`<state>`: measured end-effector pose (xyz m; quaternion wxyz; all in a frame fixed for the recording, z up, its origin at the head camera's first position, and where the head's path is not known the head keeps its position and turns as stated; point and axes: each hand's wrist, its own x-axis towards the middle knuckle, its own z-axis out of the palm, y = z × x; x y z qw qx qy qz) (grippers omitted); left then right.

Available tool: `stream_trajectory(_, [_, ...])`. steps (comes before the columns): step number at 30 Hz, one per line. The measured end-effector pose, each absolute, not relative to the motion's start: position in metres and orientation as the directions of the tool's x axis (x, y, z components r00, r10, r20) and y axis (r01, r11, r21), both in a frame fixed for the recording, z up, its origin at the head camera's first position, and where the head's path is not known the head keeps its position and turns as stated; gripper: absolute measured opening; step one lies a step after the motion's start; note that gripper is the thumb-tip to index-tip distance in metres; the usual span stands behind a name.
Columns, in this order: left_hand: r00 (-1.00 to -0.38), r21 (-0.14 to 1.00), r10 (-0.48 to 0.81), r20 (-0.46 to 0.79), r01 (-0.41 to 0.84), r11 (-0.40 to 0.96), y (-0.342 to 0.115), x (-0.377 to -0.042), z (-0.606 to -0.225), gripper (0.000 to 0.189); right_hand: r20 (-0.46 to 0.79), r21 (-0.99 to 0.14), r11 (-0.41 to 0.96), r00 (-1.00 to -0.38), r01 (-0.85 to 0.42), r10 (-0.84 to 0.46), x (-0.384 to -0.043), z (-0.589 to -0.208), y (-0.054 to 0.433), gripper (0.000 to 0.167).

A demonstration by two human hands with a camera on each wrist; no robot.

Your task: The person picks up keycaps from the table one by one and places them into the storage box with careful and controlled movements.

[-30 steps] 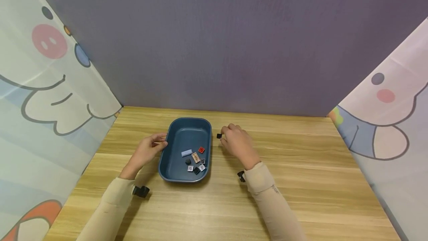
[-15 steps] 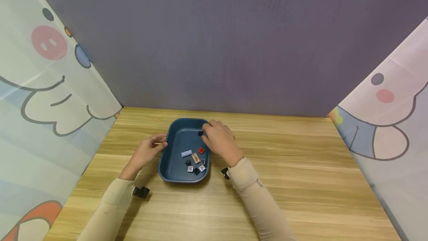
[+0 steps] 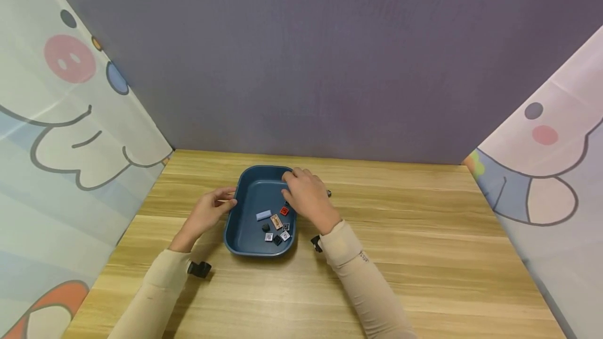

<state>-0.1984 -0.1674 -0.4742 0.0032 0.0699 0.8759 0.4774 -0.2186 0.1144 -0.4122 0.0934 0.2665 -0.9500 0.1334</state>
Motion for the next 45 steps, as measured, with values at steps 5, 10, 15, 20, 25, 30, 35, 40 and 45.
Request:
stream_trajectory(5, [-0.991, 0.837, 0.123, 0.048, 0.107, 0.537, -0.167, -0.198, -0.473, 0.04, 0.262, -0.206, 0.819, -0.837, -0.536, -0.481, -0.221, -0.413, 0.121, 0.027])
stream_trajectory(10, [-0.991, 0.839, 0.126, 0.051, 0.11, 0.533, -0.167, -0.199, -0.472, 0.04, 0.263, -0.204, 0.836, -0.851, -0.51, -0.455, -0.227, -0.417, 0.136, 0.025])
stream_trajectory(15, [-0.99, 0.835, 0.128, 0.058, 0.119, 0.537, -0.167, -0.199, -0.473, 0.04, 0.259, -0.212, 0.853, -0.869, -0.477, -0.422, -0.231, -0.423, 0.154, 0.027])
stream_trajectory(20, [-0.99, 0.834, 0.129, 0.056, 0.117, 0.54, -0.166, -0.198, -0.474, 0.04, 0.252, -0.222, 0.863, -0.882, -0.453, -0.398, -0.235, -0.433, 0.171, 0.028])
stream_trajectory(25, [-0.99, 0.834, 0.132, 0.056, 0.119, 0.538, -0.166, -0.198, -0.475, 0.041, 0.236, -0.222, 0.874, -0.894, -0.432, -0.382, -0.238, -0.443, 0.185, 0.028])
stream_trajectory(30, [-0.99, 0.834, 0.129, 0.063, 0.123, 0.538, -0.167, -0.198, -0.474, 0.04, 0.198, -0.248, 0.882, -0.912, -0.401, -0.359, -0.241, -0.453, 0.197, 0.028])
stream_trajectory(35, [-0.989, 0.833, 0.131, 0.065, 0.126, 0.538, -0.167, -0.198, -0.474, 0.04, 0.136, -0.283, 0.894, -0.938, -0.346, -0.32, -0.242, -0.462, 0.205, 0.03])
stream_trajectory(40, [-0.99, 0.831, 0.131, 0.06, 0.122, 0.543, -0.167, -0.198, -0.474, 0.04, 0.066, -0.28, 0.911, -0.953, -0.303, -0.296, -0.243, -0.468, 0.209, 0.032])
stream_trajectory(45, [-0.989, 0.831, 0.131, 0.06, 0.123, 0.543, -0.166, -0.198, -0.474, 0.04, 0.022, -0.279, 0.923, -0.962, -0.266, -0.271, -0.244, -0.471, 0.21, 0.031])
